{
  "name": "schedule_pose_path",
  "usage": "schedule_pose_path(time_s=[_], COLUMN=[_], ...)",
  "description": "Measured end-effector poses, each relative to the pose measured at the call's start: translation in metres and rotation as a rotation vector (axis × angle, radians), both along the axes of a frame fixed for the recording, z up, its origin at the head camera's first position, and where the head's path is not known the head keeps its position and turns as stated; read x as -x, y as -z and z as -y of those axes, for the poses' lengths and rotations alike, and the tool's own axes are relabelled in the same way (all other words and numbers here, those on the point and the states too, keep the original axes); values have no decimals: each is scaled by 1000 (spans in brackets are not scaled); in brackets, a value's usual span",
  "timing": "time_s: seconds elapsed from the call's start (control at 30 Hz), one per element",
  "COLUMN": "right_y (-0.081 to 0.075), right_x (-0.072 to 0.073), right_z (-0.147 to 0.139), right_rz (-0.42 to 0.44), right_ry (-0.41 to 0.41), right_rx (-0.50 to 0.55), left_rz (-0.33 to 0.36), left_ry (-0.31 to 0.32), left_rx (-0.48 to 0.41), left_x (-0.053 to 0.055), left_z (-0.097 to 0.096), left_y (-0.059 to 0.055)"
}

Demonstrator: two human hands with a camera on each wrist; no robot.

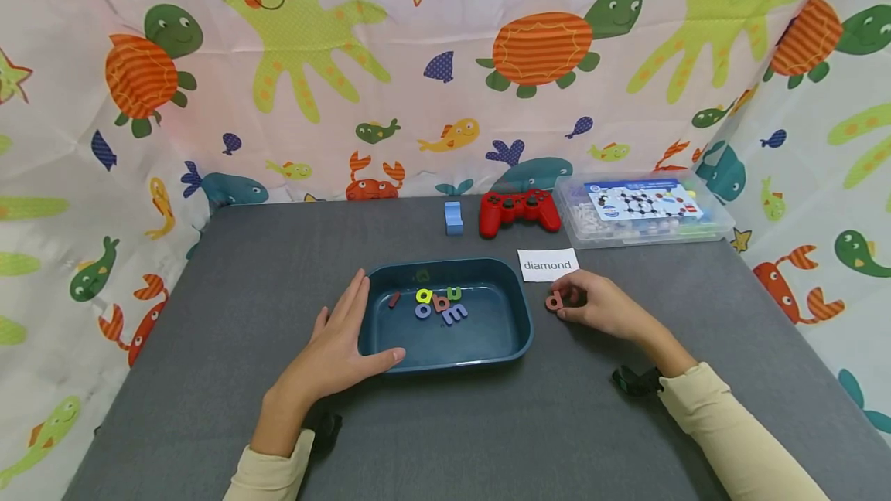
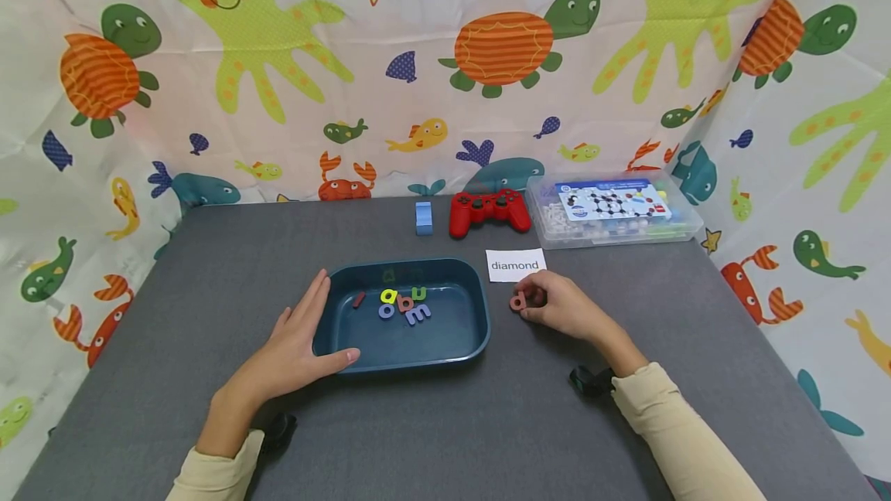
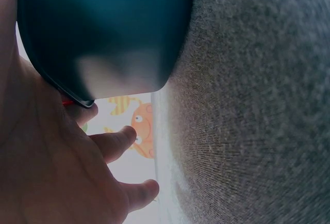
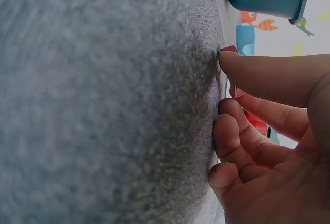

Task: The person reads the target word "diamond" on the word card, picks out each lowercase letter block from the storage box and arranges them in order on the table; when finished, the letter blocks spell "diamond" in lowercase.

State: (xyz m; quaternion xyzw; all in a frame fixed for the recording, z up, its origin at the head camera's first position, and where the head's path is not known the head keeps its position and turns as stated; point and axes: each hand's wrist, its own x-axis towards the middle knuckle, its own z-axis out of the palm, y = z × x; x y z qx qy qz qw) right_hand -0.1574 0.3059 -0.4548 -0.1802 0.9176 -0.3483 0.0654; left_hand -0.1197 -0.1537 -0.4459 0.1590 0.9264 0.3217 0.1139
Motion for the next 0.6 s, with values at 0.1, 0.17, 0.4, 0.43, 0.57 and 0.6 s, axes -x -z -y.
schedule_pose_path(time_s=[0.1,0.17,0.4,0.43,0.57,0.6], right_y=[2,3,4,4,5,5], right_x=[1,1,0,0,1,1], right_z=[-1,-1,-2,-2,-3,-3], right_rz=[-2,-2,28,31,24,20], right_ry=[-4,-4,-11,-11,-10,-11], right_rx=[-9,-7,7,9,13,13], left_rz=[4,4,-11,-13,-19,-19], left_ry=[-2,-3,-1,-1,2,3], left_rx=[-2,-3,-10,-12,-16,-15], left_x=[0,0,-1,-1,-1,-1], left_z=[0,0,1,1,1,1], left_y=[0,0,0,0,1,1])
